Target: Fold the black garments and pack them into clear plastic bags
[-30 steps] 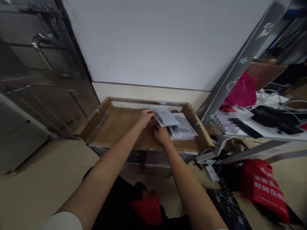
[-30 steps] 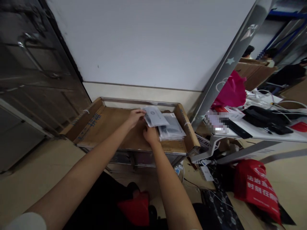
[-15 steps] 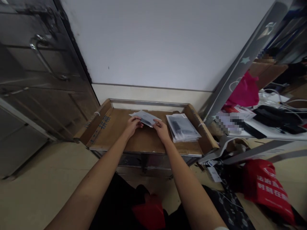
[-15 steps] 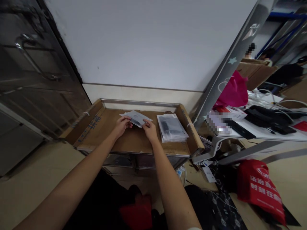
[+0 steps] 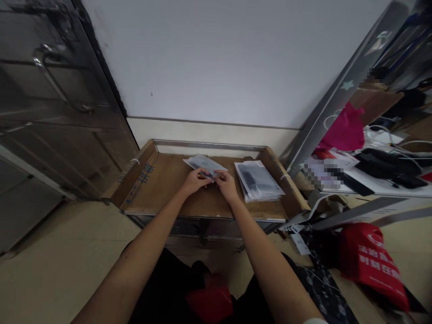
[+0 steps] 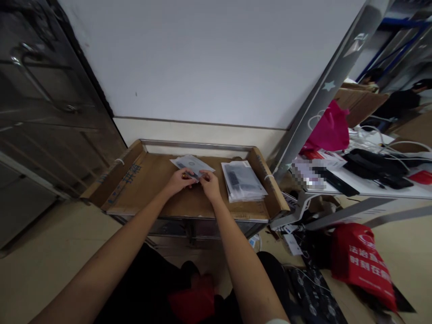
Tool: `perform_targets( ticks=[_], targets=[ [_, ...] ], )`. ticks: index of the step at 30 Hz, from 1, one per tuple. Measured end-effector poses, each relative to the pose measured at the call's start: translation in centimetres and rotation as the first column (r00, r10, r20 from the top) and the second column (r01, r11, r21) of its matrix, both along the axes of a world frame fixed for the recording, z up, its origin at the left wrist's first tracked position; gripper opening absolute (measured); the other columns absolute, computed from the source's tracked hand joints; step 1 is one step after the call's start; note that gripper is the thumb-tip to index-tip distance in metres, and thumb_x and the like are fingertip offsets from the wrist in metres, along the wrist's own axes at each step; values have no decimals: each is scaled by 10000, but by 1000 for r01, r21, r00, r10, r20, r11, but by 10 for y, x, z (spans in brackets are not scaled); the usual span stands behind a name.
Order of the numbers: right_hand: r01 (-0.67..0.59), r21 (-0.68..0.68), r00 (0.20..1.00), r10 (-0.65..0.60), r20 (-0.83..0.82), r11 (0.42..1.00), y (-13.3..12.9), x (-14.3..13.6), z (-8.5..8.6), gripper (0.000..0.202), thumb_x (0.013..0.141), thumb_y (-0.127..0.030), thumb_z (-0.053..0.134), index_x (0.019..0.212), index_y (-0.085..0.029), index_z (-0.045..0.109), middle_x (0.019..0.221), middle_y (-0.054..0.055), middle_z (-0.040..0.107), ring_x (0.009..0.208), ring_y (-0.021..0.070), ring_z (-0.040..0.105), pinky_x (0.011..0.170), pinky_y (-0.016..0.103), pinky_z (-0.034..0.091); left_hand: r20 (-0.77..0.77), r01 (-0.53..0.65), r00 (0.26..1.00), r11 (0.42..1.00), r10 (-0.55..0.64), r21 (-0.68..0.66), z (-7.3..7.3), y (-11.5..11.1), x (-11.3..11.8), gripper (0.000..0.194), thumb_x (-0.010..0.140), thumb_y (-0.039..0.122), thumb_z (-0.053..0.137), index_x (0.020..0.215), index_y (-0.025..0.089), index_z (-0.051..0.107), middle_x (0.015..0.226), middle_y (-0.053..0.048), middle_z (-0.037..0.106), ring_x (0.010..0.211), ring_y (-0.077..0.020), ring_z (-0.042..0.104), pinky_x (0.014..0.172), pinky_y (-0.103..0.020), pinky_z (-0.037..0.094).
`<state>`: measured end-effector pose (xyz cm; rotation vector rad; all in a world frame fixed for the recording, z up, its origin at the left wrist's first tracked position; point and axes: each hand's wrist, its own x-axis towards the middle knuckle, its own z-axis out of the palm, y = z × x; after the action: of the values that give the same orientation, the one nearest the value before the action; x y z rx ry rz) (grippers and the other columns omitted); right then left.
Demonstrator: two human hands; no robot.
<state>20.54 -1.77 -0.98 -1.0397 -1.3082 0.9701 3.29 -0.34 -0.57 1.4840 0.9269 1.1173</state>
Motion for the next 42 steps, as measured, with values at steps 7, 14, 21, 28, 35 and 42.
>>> perform_targets(
  ticks=[7, 14, 21, 28, 35, 42],
  targets=[
    [1, 14, 1000, -1, -8, 1000, 2, 0, -1, 381, 672, -263, 627, 1047, -192, 637, 592, -78, 526, 563, 145, 504, 575, 272, 380, 8, -150, 989, 985, 150, 81, -3, 8, 0, 376, 619, 252, 823, 919, 176, 609, 730, 23, 628, 653, -111, 574, 612, -225, 432],
    [1, -4, 999, -1, -45, 1000, -3, 0, 1, 356, 656, -254, 614, 1011, -226, 594, 592, -77, 526, 564, 155, 507, 580, 284, 387, 180, -186, 962, 976, 203, -110, 4, 7, -6, 498, 601, 288, 842, 997, 209, 552, 655, 73, 548, 522, -70, 484, 492, -191, 355],
    [-40, -30, 987, 34, -154, 999, -5, 1, 3, 462, 621, -249, 641, 1054, -250, 480, 569, -120, 496, 537, 135, 499, 599, 267, 390, 338, -289, 871, 929, 356, -232, 3, 21, -28, 580, 538, 269, 838, 1021, 245, 518, 765, 67, 573, 579, -76, 550, 497, -181, 403],
    [-38, -46, 982, 29, -186, 998, -2, 3, 1, 454, 614, -246, 611, 1054, -240, 497, 566, -123, 453, 524, 122, 447, 553, 245, 363, 331, -417, 828, 892, 452, -175, 6, 34, -82, 362, 532, 214, 784, 846, 198, 606, 681, 61, 520, 566, -79, 514, 489, -184, 377],
    [140, -147, 952, -173, -252, 979, 14, 5, -3, 335, 630, -281, 603, 959, -234, 558, 680, -60, 504, 616, 144, 500, 573, 277, 477, 73, -503, 864, 850, 498, 156, 1, 25, -80, 162, 671, 261, 706, 811, 197, 654, 708, 11, 566, 639, -135, 522, 604, -249, 436],
    [174, -173, 941, -216, -262, 969, 32, 1, 0, 255, 646, -286, 583, 894, -229, 579, 692, -36, 509, 619, 149, 509, 539, 281, 503, -372, -148, 741, 677, 559, 721, 10, 0, -59, 173, 799, 186, 652, 958, 219, 709, 1170, -122, 613, 1170, -294, 542, 1061, -473, 429]
  ],
)
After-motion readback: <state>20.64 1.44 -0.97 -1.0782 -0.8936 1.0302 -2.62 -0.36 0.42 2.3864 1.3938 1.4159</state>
